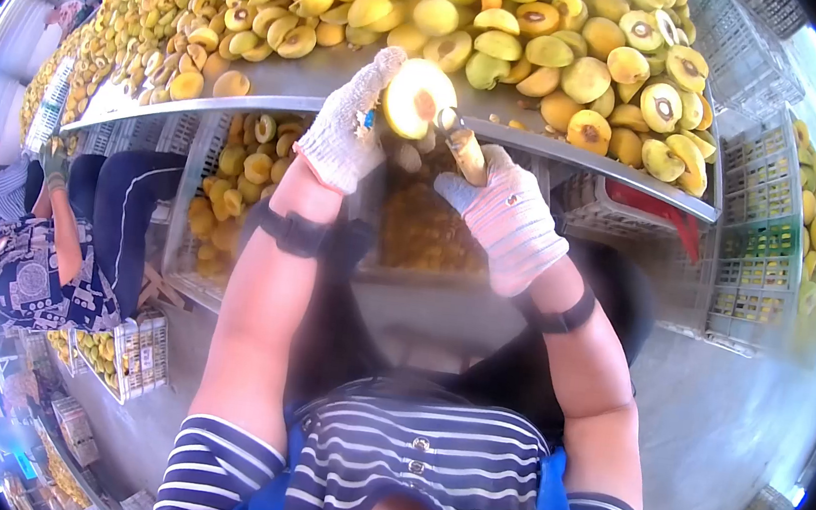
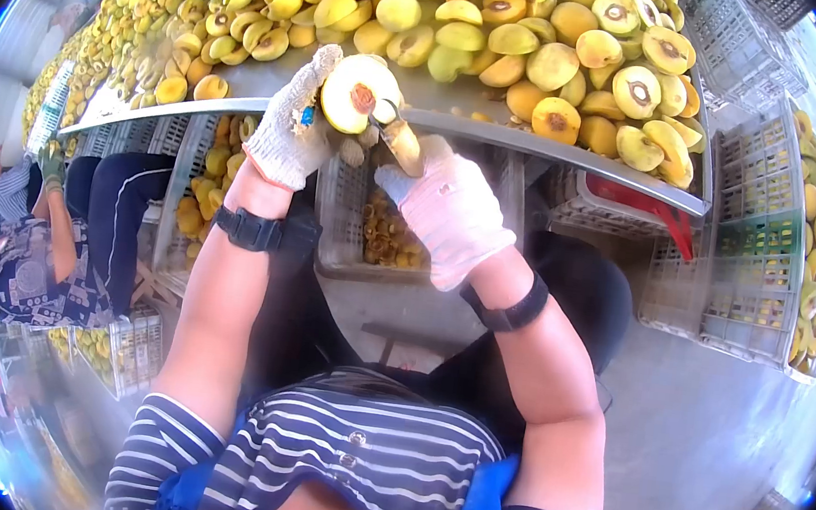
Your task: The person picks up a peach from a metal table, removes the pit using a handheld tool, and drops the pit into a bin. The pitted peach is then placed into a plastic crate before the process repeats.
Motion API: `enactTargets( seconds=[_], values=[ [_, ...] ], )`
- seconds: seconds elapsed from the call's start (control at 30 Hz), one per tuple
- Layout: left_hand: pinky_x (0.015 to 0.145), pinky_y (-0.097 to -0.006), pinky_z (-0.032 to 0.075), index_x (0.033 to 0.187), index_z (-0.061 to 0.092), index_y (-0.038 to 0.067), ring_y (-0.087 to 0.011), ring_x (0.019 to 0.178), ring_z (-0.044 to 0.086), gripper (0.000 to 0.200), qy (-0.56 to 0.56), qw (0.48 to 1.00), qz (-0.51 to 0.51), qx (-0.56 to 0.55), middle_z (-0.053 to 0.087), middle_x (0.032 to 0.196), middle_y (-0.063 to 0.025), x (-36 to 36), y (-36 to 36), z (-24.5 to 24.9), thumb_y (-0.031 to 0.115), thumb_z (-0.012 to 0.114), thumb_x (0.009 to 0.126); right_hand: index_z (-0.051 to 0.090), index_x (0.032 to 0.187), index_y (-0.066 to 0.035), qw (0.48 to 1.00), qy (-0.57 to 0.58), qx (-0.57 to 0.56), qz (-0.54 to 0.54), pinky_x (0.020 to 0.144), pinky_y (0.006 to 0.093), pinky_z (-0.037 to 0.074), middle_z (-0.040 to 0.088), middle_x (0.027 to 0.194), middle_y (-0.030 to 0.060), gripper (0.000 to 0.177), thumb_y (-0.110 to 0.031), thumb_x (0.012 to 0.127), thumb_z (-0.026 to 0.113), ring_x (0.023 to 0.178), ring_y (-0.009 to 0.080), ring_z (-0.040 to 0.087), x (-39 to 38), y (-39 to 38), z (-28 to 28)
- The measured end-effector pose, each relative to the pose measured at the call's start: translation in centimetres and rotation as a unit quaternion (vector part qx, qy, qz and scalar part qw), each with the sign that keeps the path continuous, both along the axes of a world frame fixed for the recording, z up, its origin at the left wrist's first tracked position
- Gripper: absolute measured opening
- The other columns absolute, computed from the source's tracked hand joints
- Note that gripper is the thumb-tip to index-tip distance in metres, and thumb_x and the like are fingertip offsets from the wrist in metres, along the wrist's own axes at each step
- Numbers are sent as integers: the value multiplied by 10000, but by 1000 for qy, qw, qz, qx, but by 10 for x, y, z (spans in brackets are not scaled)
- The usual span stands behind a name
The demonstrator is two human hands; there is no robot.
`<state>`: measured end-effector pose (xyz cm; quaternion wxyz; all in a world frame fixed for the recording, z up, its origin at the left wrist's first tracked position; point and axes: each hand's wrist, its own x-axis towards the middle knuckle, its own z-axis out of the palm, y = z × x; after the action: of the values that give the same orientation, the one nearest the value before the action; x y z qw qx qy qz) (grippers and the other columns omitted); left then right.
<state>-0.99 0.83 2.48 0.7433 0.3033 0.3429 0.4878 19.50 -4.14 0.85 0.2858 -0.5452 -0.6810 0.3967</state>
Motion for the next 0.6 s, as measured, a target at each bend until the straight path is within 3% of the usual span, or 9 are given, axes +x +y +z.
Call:
enactTargets(
  seconds=[0.07, 0.13, 0.17, 0.37, 0.43, 0.47, 0.5, 0.53, 0.6],
  values=[
    [909, -343, 537, 1204, 604, 0, -247, 1024, 668, 488, -10, 999, 42, -17, 693, 1109, -143, 6, -9, -11, 440, 536, 1004, 588, 955, -31, 999, -49, 20, 8, 691, 468, 508, 666, 816, 224, 361, -361, 874, 710, 795, 427, 637, -5, 0, 4],
    [957, -320, 508, 1226, 598, -5, -210, 1097, 636, 452, 223, 950, 75, 206, 681, 1169, -133, 4, -13, -27, 389, 470, 1045, 578, 951, -34, 990, -102, 85, 46, 683, 470, 505, 661, 800, 219, 340, -343, 880, 701, 783, 426, 633, -6, 4, -8],
    [957, -320, 508, 1226, 598, -5, -210, 1097, 636, 452, 222, 951, 76, 203, 681, 1169, -133, 3, -13, -32, 389, 470, 1045, 569, 947, -37, 973, -151, 153, 82, 674, 472, 501, 655, 784, 215, 319, -325, 886, 692, 770, 426, 629, -6, 6, -13],
    [976, -326, 503, 1194, 605, -15, -203, 1069, 644, 388, 261, 940, 40, 218, 683, 1174, -133, 3, -17, -27, 308, 431, 1067, 545, 963, -25, 963, -205, 138, 107, 662, 464, 500, 646, 760, 213, 292, -288, 907, 661, 749, 419, 626, -8, 1, -18],
    [959, -326, 508, 1129, 632, -8, -206, 1047, 653, 383, 139, 965, 23, 221, 696, 1136, -126, 4, -17, -29, 314, 437, 1059, 553, 954, -26, 971, -203, 88, 95, 664, 459, 502, 645, 751, 201, 277, -278, 908, 657, 747, 407, 634, -13, -3, -10],
    [959, -326, 508, 1129, 632, -8, -206, 1047, 653, 383, 139, 966, 23, 218, 696, 1136, -126, 2, -15, -27, 314, 437, 1059, 560, 945, -26, 976, -198, 43, 80, 665, 454, 505, 643, 741, 189, 262, -269, 910, 654, 745, 394, 642, -14, -5, -8],
    [941, -322, 511, 1117, 637, -2, -207, 1037, 657, 383, 314, 897, -32, 310, 698, 1130, -124, -2, -9, -22, 321, 443, 1055, 560, 945, -26, 976, -197, 40, 80, 665, 454, 505, 643, 741, 189, 262, -269, 910, 654, 745, 394, 642, -14, -5, -16],
    [923, -318, 513, 1105, 642, 3, -208, 1026, 660, 383, 475, 785, -86, 388, 700, 1123, -123, -6, -4, -16, 329, 448, 1050, 581, 953, -23, 969, -202, 72, 124, 659, 435, 507, 638, 732, 171, 238, -247, 911, 648, 731, 374, 648, -13, -5, -30],
    [907, -312, 513, 1104, 641, 6, -196, 1020, 659, 383, 477, 771, -134, 399, 700, 1119, -118, -9, 6, -3, 337, 460, 1043, 601, 961, -19, 959, -208, 99, 166, 652, 417, 510, 632, 723, 153, 216, -225, 913, 643, 717, 353, 653, -11, -5, -37]
  ],
)
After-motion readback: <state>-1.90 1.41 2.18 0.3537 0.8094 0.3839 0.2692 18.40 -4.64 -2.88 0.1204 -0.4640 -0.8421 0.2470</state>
